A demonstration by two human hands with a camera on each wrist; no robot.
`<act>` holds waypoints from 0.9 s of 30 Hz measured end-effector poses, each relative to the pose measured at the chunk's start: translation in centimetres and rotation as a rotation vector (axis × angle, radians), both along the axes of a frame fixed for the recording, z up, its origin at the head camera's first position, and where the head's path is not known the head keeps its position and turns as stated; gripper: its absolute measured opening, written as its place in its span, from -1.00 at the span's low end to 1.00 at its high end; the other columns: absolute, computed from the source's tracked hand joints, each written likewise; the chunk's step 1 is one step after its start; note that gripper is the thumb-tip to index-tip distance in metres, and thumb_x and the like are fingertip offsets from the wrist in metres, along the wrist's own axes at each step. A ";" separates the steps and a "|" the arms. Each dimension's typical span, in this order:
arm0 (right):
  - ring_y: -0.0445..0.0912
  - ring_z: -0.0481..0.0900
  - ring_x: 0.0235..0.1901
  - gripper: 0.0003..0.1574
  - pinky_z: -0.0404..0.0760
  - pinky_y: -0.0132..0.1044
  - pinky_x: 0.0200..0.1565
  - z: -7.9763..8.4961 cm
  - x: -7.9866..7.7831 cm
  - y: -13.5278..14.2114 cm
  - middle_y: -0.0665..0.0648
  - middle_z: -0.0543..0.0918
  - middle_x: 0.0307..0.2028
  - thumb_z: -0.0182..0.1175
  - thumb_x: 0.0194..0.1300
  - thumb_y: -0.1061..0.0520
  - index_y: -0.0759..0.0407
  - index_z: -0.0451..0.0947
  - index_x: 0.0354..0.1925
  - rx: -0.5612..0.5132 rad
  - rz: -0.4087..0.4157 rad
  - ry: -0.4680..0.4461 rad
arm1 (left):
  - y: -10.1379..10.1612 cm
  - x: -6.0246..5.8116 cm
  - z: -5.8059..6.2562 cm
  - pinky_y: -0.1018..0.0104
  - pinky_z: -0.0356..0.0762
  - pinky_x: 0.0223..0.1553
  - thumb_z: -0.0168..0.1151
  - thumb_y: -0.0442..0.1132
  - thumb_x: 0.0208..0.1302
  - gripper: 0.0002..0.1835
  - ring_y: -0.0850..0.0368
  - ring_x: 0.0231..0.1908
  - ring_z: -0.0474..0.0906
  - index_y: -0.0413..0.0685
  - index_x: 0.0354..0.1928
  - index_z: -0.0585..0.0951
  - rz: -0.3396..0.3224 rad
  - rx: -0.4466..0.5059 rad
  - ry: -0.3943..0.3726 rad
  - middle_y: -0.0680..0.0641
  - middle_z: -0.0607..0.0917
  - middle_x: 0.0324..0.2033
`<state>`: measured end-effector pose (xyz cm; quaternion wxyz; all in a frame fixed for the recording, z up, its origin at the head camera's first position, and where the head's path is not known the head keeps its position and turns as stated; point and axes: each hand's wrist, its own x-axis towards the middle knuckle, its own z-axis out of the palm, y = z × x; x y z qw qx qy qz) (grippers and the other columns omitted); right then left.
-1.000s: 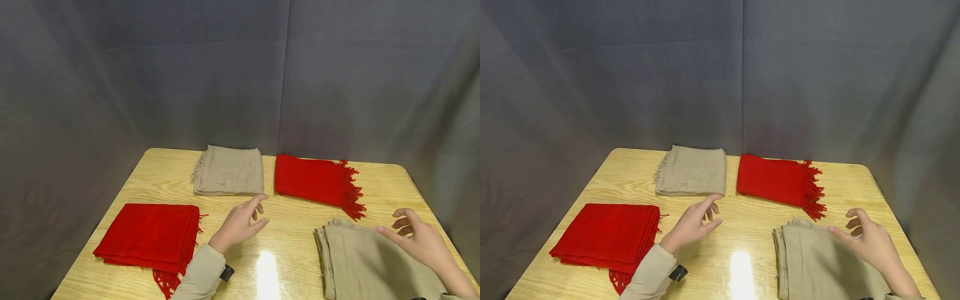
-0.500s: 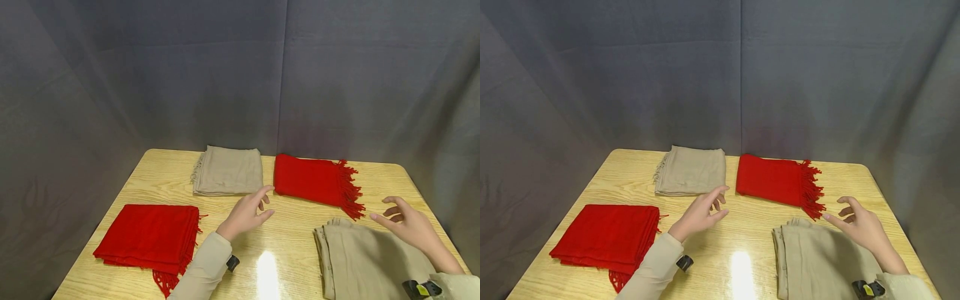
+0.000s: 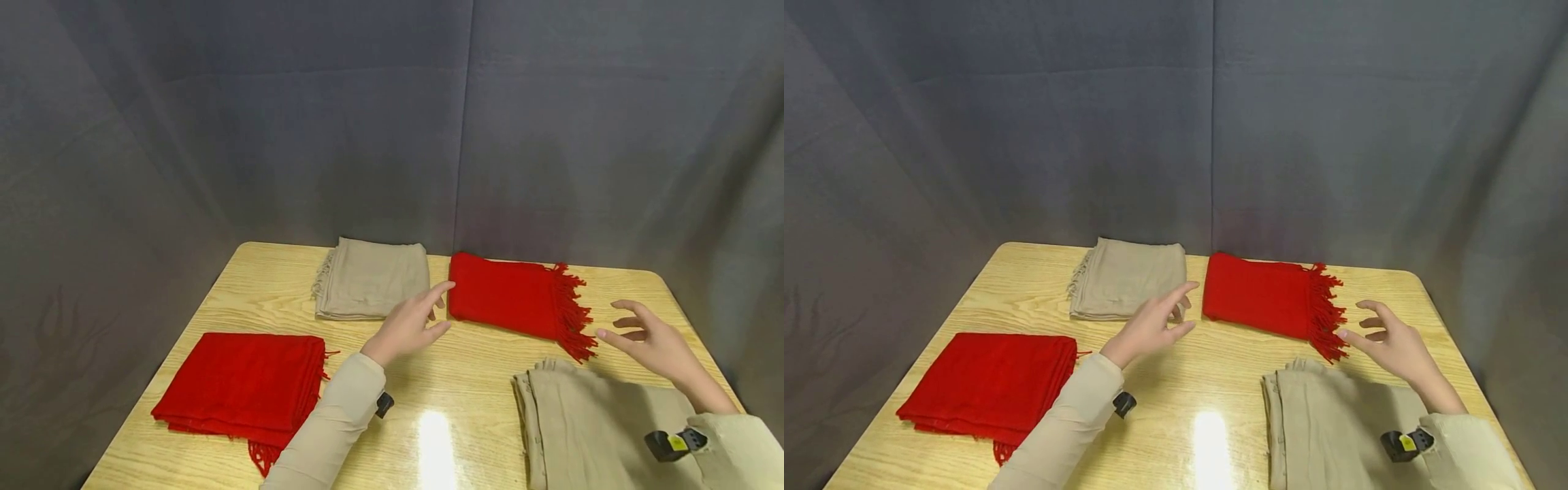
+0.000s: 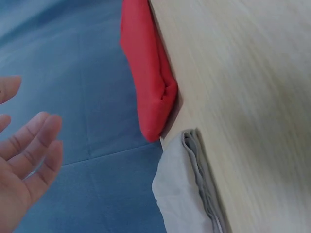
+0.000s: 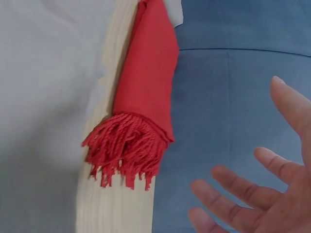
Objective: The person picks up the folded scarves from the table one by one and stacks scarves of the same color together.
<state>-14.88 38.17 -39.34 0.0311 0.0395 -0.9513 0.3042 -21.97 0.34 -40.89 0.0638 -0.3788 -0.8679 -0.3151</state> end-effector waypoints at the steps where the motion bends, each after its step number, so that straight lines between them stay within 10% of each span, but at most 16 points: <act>1: 0.35 0.52 -0.19 -0.22 0.57 -0.01 -0.36 0.1 -0.2 0.0 0.56 0.45 -0.08 0.21 0.18 -0.03 0.37 0.17 0.19 0.002 -0.001 0.001 | 0.1 -0.2 0.1 0.46 0.42 -0.39 0.22 -0.22 0.16 -0.34 0.13 -0.33 0.52 -0.03 0.29 0.22 -0.002 -0.002 0.003 -0.02 0.57 -0.24; 27: 0.34 0.37 -0.02 -0.11 0.50 0.14 -0.19 2.1 -3.3 0.0 0.53 0.30 0.08 0.02 0.31 -0.09 0.36 -0.12 0.34 -0.197 0.024 -0.158 | 2.1 -4.3 2.6 0.33 0.47 -0.20 0.20 -0.18 0.16 -0.32 0.09 -0.14 0.50 -0.02 0.31 0.18 0.008 -0.008 -0.096 -0.09 0.45 0.09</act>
